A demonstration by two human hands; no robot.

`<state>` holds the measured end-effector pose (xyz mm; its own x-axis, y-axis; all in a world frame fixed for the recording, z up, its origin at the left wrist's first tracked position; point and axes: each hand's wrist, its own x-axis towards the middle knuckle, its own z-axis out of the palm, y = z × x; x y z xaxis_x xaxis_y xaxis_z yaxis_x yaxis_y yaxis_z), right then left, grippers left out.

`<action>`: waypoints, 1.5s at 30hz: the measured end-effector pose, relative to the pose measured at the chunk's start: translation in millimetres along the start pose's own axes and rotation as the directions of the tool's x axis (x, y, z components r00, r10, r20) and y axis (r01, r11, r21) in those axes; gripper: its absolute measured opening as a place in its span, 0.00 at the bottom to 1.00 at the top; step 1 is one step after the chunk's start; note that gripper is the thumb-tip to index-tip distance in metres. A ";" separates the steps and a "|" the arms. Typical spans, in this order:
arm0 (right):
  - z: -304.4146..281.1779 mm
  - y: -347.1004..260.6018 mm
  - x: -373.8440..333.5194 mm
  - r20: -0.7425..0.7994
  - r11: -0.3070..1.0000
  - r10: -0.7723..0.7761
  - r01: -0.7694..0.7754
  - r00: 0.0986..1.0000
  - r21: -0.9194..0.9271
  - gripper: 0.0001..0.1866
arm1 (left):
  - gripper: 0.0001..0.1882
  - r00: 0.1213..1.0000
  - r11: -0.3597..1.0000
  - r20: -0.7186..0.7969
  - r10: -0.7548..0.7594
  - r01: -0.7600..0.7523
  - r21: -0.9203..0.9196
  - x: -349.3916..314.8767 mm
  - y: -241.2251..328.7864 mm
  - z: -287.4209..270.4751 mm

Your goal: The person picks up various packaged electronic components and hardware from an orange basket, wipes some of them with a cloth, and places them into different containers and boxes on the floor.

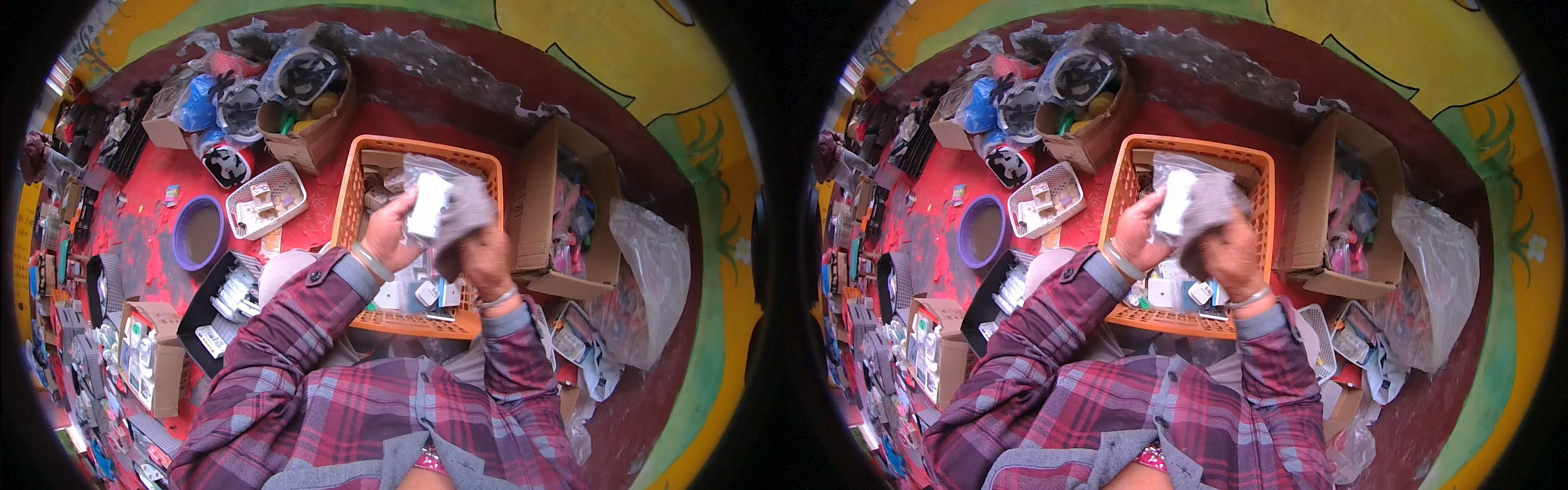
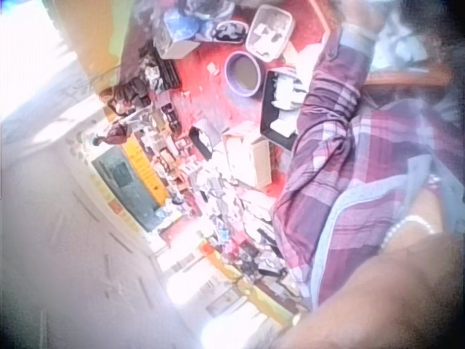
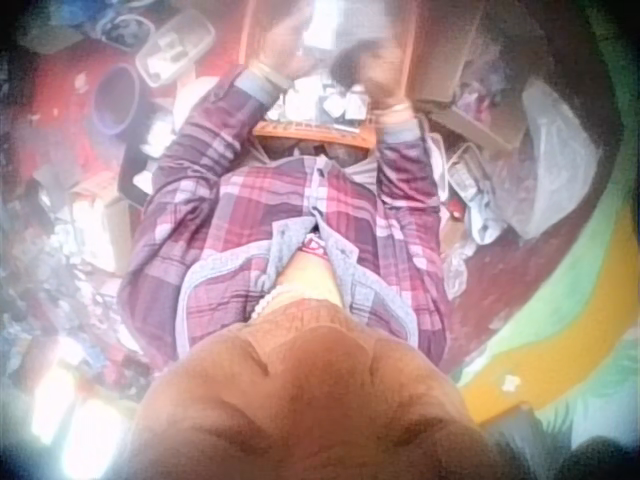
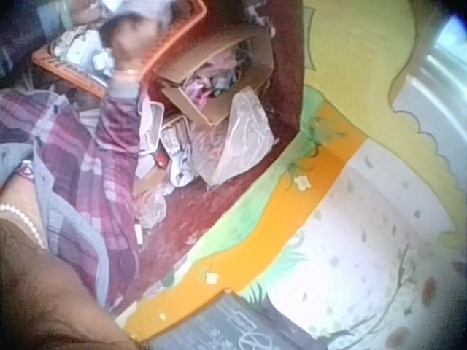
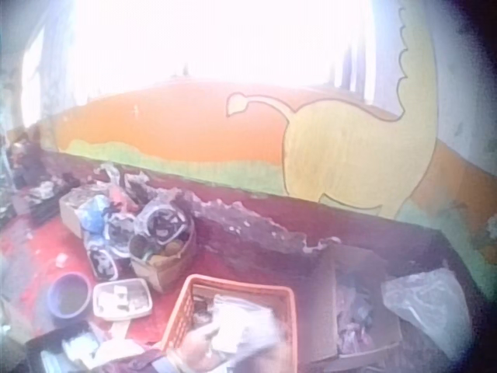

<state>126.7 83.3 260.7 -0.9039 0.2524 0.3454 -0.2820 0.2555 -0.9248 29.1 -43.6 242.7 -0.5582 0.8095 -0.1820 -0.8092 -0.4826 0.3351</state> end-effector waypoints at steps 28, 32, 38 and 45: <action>-56.7 18.9 5.4 0.129 0.202 0.291 -0.193 0.948 0.960 0.28 | 0.23 0.931 0.902 0.128 -0.341 0.286 0.324 -14.1 28.1 -4.4; -50.5 46.2 0.6 0.168 0.316 0.320 -0.272 0.932 0.909 0.27 | 0.30 0.891 0.791 0.147 -0.429 0.292 0.538 -15.5 21.0 -3.9; -22.7 15.1 16.6 0.322 0.734 0.400 -0.510 0.858 0.448 0.27 | 0.27 0.802 0.529 0.058 -0.594 0.336 0.779 -13.7 17.6 -18.0; -6.2 26.9 8.0 0.318 0.889 0.301 -0.385 0.899 0.246 0.17 | 0.15 0.852 0.584 -0.039 -0.522 0.391 0.711 -8.9 20.5 -26.1</action>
<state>113.9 98.0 239.6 -0.9998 0.0074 -0.0190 0.0181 -0.1000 -0.9948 12.7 -69.4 227.1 -0.0602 0.9285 -0.3664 -0.5604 0.2723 0.7822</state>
